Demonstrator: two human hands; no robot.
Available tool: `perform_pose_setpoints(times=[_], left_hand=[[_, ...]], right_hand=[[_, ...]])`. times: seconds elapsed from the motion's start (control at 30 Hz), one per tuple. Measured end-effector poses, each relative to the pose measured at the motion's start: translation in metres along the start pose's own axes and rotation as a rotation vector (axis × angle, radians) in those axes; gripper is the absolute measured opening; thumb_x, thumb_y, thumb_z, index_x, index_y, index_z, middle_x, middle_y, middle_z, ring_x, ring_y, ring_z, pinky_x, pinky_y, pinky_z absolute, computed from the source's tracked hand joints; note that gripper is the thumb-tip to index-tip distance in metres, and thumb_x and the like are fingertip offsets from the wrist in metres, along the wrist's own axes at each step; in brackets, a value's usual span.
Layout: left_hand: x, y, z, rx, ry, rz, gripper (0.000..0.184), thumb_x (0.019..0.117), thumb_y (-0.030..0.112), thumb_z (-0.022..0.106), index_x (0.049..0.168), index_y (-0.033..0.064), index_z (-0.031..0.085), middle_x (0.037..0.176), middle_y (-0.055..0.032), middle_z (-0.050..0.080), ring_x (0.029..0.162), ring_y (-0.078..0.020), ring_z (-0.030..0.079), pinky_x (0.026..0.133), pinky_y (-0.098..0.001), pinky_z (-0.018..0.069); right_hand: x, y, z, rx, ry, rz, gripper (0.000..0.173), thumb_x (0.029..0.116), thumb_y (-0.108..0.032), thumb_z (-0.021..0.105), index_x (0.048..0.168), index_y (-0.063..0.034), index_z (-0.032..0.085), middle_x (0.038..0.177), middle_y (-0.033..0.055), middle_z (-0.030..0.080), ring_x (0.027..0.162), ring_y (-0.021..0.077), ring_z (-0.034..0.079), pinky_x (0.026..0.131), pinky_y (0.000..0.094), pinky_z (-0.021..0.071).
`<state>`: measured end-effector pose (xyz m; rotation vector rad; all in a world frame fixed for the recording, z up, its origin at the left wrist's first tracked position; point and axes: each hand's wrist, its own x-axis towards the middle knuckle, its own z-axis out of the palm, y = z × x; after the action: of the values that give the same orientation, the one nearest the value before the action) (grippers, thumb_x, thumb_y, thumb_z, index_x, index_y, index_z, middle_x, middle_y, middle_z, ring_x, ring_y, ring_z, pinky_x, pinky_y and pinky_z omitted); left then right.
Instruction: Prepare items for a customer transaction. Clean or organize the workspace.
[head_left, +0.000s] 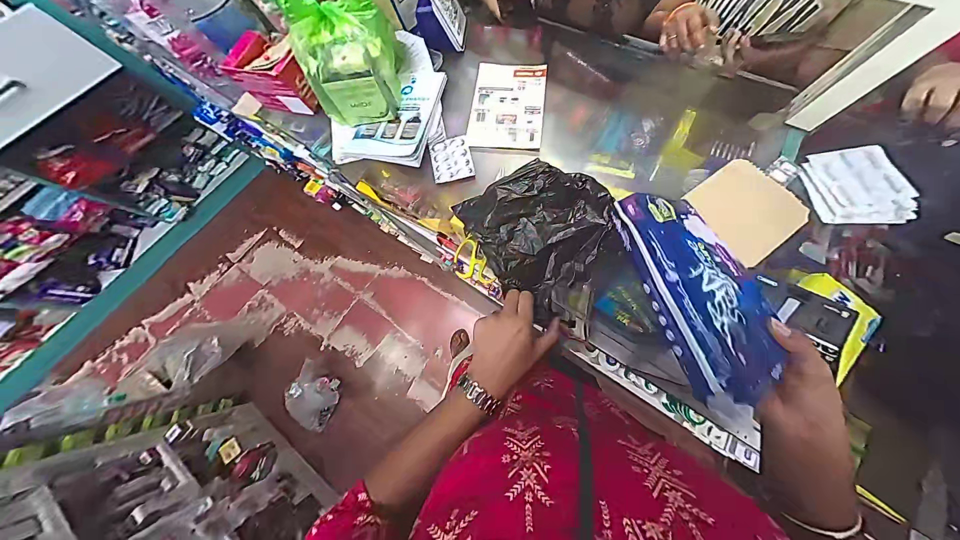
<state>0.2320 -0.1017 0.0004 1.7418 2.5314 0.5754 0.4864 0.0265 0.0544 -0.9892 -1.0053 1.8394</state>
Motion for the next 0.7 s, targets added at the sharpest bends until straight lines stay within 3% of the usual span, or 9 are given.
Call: perform_pose_setpoints(times=[0.07, 0.13, 0.23, 0.3, 0.33, 0.4, 0.5, 0.57, 0.7], left_hand=[[0.003, 0.000, 0.006, -0.005, 0.149, 0.029, 0.029, 0.0896, 0.028, 0.065, 0.087, -0.0008, 0.070, 0.078, -0.0146, 0.068, 0.054, -0.0294, 0.067, 0.042, -0.0445, 0.0490], [0.006, 0.000, -0.002, 0.007, 0.194, -0.008, 0.024, 0.0902, 0.023, 0.064, 0.085, 0.0000, 0.070, 0.075, -0.0140, 0.068, 0.056, -0.0302, 0.068, 0.043, -0.0462, 0.0503], [0.004, 0.005, -0.011, 0.029, 0.028, -0.137, 0.040, 0.0942, 0.033, 0.066, 0.106, -0.0046, 0.070, 0.089, -0.0219, 0.072, 0.066, -0.0397, 0.071, 0.054, -0.0574, 0.0546], [0.003, 0.001, -0.003, 0.065, -0.023, -0.187, 0.056, 0.0913, 0.045, 0.066, 0.112, -0.0068, 0.066, 0.089, -0.0239, 0.071, 0.066, -0.0429, 0.070, 0.054, -0.0604, 0.0536], [0.002, -0.002, -0.002, 0.082, -0.060, -0.219, 0.063, 0.0904, 0.050, 0.066, 0.114, -0.0079, 0.065, 0.087, -0.0249, 0.071, 0.068, -0.0449, 0.070, 0.056, -0.0618, 0.0530], [0.000, -0.007, -0.004, 0.092, -0.151, -0.268, 0.062, 0.0923, 0.050, 0.064, 0.113, -0.0083, 0.065, 0.088, -0.0275, 0.070, 0.076, -0.0482, 0.071, 0.062, -0.0649, 0.0525], [0.007, -0.007, -0.015, 0.090, -0.210, -0.250, 0.050, 0.0962, 0.042, 0.062, 0.106, -0.0068, 0.069, 0.090, -0.0293, 0.071, 0.084, -0.0501, 0.071, 0.068, -0.0667, 0.0521], [0.010, -0.014, -0.021, 0.043, -0.133, -0.183, 0.041, 0.0967, 0.035, 0.060, 0.101, -0.0050, 0.070, 0.087, -0.0275, 0.071, 0.082, -0.0490, 0.071, 0.067, -0.0665, 0.0518], [0.027, -0.037, -0.033, -0.261, -0.006, -0.113, 0.035, 0.1005, 0.026, 0.057, 0.111, -0.0055, 0.068, 0.087, -0.0251, 0.071, 0.081, -0.0458, 0.070, 0.072, -0.0662, 0.0524]], right_hand=[[-0.011, 0.003, -0.001, 0.032, -0.069, -0.019, 0.025, 0.0794, -0.046, 0.080, 0.096, -0.0275, 0.077, 0.089, -0.0093, 0.077, 0.078, -0.0001, 0.072, 0.070, 0.0196, 0.0609], [-0.019, 0.009, 0.002, -0.006, -0.051, -0.024, 0.023, 0.0825, -0.043, 0.077, 0.099, -0.0271, 0.076, 0.091, -0.0099, 0.077, 0.083, 0.0007, 0.072, 0.074, 0.0218, 0.0613], [-0.012, 0.009, 0.007, 0.006, 0.093, 0.122, 0.014, 0.0943, -0.027, 0.055, 0.094, -0.0203, 0.067, 0.078, -0.0079, 0.074, 0.068, -0.0006, 0.069, 0.061, 0.0184, 0.0586], [0.009, 0.004, 0.006, 0.096, 0.106, 0.239, 0.036, 0.1084, -0.031, 0.034, 0.092, -0.0164, 0.063, 0.064, -0.0064, 0.063, 0.045, -0.0041, 0.052, 0.041, 0.0114, 0.0440], [0.020, 0.002, 0.003, 0.155, 0.094, 0.270, 0.041, 0.1097, -0.036, 0.031, 0.091, -0.0154, 0.061, 0.058, -0.0060, 0.056, 0.038, -0.0038, 0.043, 0.035, 0.0110, 0.0350], [0.037, -0.002, -0.002, 0.257, 0.118, 0.248, 0.040, 0.1091, -0.042, 0.034, 0.094, -0.0145, 0.059, 0.056, -0.0056, 0.050, 0.035, -0.0031, 0.035, 0.032, 0.0114, 0.0281], [0.057, -0.020, -0.007, 0.303, 0.185, 0.073, 0.032, 0.1058, -0.046, 0.044, 0.095, -0.0199, 0.057, 0.055, -0.0089, 0.043, 0.035, -0.0034, 0.030, 0.033, 0.0115, 0.0254], [0.056, -0.027, 0.002, 0.258, 0.232, -0.047, 0.027, 0.1054, -0.047, 0.045, 0.095, -0.0232, 0.053, 0.055, -0.0106, 0.040, 0.036, -0.0035, 0.027, 0.034, 0.0114, 0.0237], [0.014, -0.014, 0.024, 0.252, 0.166, -0.187, 0.029, 0.1071, -0.044, 0.044, 0.096, -0.0217, 0.059, 0.054, -0.0097, 0.043, 0.035, -0.0033, 0.027, 0.033, 0.0115, 0.0245]])
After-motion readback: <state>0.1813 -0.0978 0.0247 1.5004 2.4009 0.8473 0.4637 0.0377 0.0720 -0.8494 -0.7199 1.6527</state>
